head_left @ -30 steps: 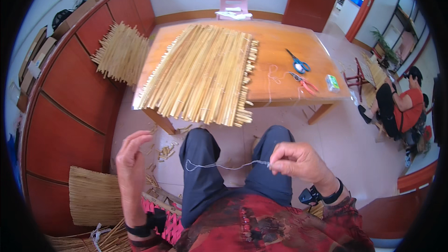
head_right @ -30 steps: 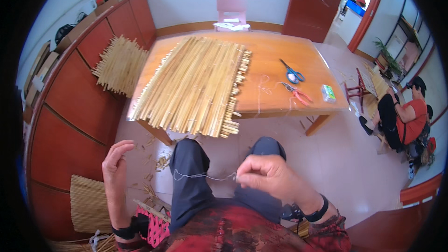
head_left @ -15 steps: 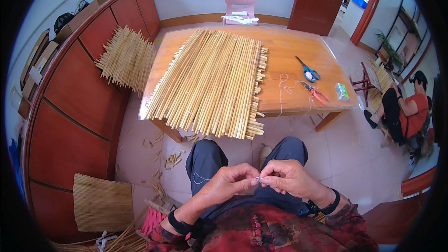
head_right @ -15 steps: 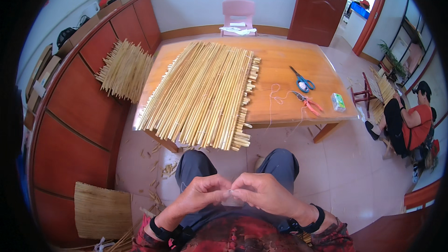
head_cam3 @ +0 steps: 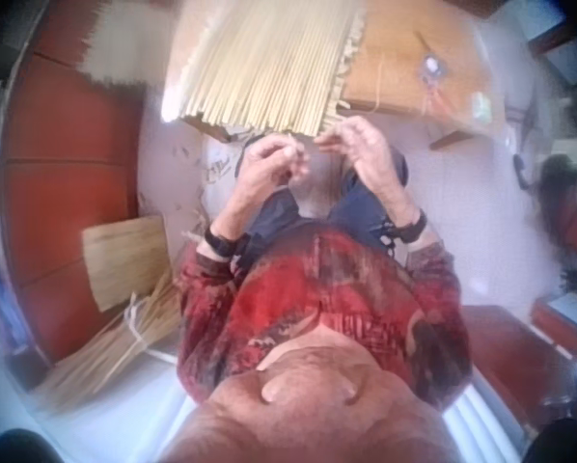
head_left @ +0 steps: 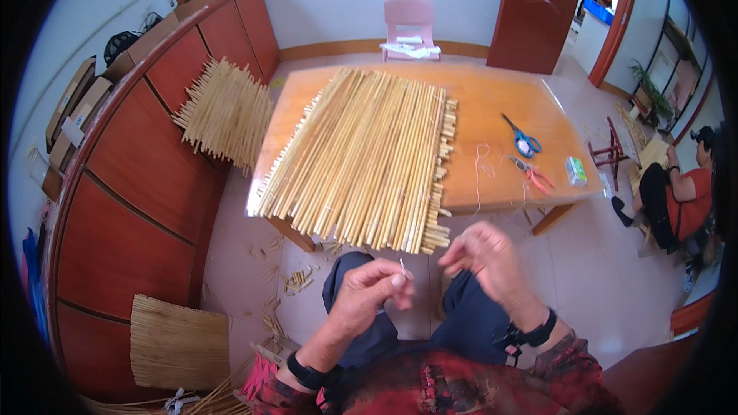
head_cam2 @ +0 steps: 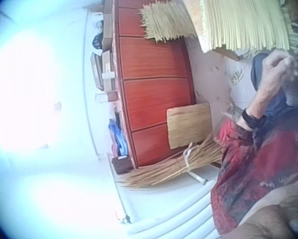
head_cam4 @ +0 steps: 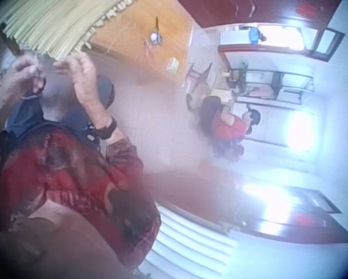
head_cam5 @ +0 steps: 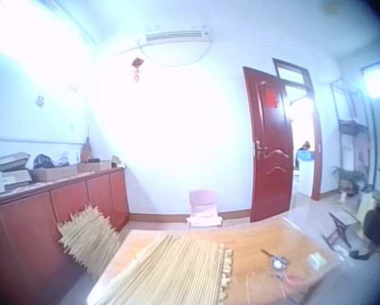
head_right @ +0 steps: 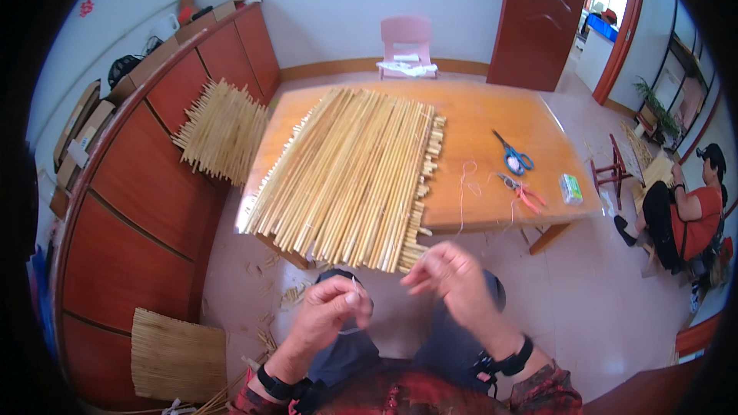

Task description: The person constructs a mat by aligning bamboo sticks and threading them together using string and a needle.

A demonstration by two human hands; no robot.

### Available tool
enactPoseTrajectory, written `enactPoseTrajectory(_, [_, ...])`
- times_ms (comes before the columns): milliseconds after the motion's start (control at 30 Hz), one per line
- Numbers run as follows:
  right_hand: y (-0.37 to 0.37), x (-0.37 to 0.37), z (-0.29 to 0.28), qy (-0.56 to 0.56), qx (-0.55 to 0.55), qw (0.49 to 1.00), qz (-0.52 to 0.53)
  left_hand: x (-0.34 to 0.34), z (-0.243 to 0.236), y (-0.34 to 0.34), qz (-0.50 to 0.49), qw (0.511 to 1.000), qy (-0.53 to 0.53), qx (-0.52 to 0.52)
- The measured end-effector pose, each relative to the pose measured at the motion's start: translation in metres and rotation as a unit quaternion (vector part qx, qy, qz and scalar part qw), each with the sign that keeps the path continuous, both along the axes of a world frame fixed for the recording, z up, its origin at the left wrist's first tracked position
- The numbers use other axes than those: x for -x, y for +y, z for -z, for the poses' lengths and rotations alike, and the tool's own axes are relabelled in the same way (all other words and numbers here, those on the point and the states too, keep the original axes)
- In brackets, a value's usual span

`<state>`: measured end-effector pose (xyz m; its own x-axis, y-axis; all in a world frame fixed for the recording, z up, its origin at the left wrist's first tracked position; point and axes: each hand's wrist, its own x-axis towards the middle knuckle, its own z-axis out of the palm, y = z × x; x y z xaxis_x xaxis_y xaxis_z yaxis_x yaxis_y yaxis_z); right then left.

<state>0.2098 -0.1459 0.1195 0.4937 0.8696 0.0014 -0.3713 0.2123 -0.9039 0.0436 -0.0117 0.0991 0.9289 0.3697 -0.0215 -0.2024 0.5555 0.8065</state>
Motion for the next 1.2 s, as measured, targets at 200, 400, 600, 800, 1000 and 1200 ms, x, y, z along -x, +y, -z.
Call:
enactPoseTrajectory(200, [0.02, 0.04, 0.017, 0.067, 0.024, 0.996, -0.05, -0.015, -0.037, -0.005, 0.041, 0.989, -0.142, -0.003])
enactPoseTrajectory(400, [0.003, 0.033, -0.01, 0.068, 0.112, 0.99, -0.058, -0.013, -0.05, -0.007, 0.006, 0.986, -0.156, 0.055])
enactPoseTrajectory(600, [-0.008, 0.038, -0.014, 0.051, 0.11, 0.992, -0.027, -0.023, -0.052, -0.014, 0.001, 0.987, -0.158, -0.007])
enactPoseTrajectory(800, [-0.016, 0.037, -0.019, 0.045, 0.12, 0.991, -0.023, -0.026, -0.057, -0.022, -0.019, 0.98, -0.182, -0.075])
enactPoseTrajectory(1000, [-0.017, 0.036, -0.019, -0.007, 0.102, 0.994, 0.023, -0.019, -0.06, -0.023, -0.065, 0.984, -0.114, -0.12])
enactPoseTrajectory(1200, [-0.023, 0.036, -0.015, -0.009, 0.116, 0.993, 0.022, -0.024, -0.065, -0.023, -0.088, 0.986, -0.136, 0.034])
